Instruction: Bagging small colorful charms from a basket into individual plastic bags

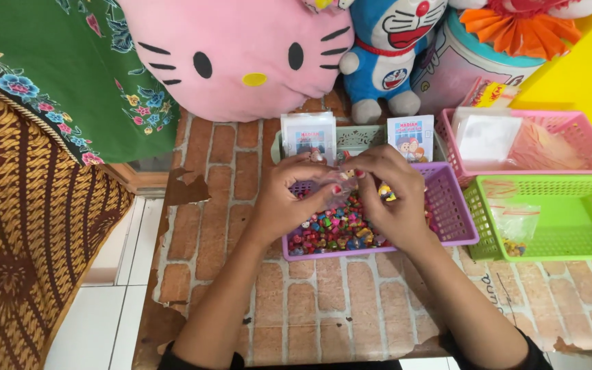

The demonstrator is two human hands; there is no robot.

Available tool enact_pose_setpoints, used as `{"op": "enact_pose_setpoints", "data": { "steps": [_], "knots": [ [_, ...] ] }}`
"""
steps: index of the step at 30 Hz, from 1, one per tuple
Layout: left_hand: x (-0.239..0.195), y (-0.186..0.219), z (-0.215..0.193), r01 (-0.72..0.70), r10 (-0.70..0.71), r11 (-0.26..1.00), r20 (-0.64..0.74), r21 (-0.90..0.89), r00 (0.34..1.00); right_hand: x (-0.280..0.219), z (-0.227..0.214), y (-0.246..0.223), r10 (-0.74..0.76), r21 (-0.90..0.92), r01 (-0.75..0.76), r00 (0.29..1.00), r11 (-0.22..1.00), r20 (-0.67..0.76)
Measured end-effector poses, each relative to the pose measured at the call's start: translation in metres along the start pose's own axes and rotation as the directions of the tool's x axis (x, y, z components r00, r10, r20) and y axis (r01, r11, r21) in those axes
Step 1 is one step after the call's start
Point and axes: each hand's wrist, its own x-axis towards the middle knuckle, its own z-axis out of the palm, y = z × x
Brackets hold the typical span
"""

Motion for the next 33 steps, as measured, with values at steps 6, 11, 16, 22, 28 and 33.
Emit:
{"op": "enact_pose_setpoints", "data": {
  "steps": [6, 11, 16, 22, 28, 33],
  "knots": [
    [0.002, 0.0, 0.0, 0.016, -0.017, 0.999, 0.042, 0.028, 0.999, -0.012, 0.001, 0.01, 0.059, -0.008, -0.059, 0.998, 0.998, 0.014],
    [0.002, 0.001, -0.005, 0.047, -0.047, 0.999, 0.068, 0.011, 0.997, 0.0, -0.001, 0.0, 0.011, -0.011, -0.01, 0.998, 1.0, 0.067],
    [0.001, 0.0, -0.002, 0.021, -0.021, 1.0, 0.053, 0.005, 0.998, 0.001, -0.002, 0.0, -0.024, 0.03, 0.02, 0.987, 0.999, 0.159],
    [-0.002, -0.003, -0.004, 0.123, -0.121, 0.976, 0.023, -0.182, 0.992, -0.005, 0.003, 0.004, 0.042, 0.055, -0.049, 0.991, 0.997, 0.124],
    [0.002, 0.007, -0.007, 0.193, -0.187, 0.959, 0.047, -0.206, 0.981, -0.003, 0.006, 0.004, 0.023, 0.05, -0.032, 0.987, 0.998, 0.161],
    [0.002, 0.009, -0.004, 0.198, -0.189, 0.94, 0.062, -0.276, 0.98, -0.006, 0.007, 0.001, -0.021, -0.03, 0.023, 0.997, 0.999, 0.073]
  ]
}}
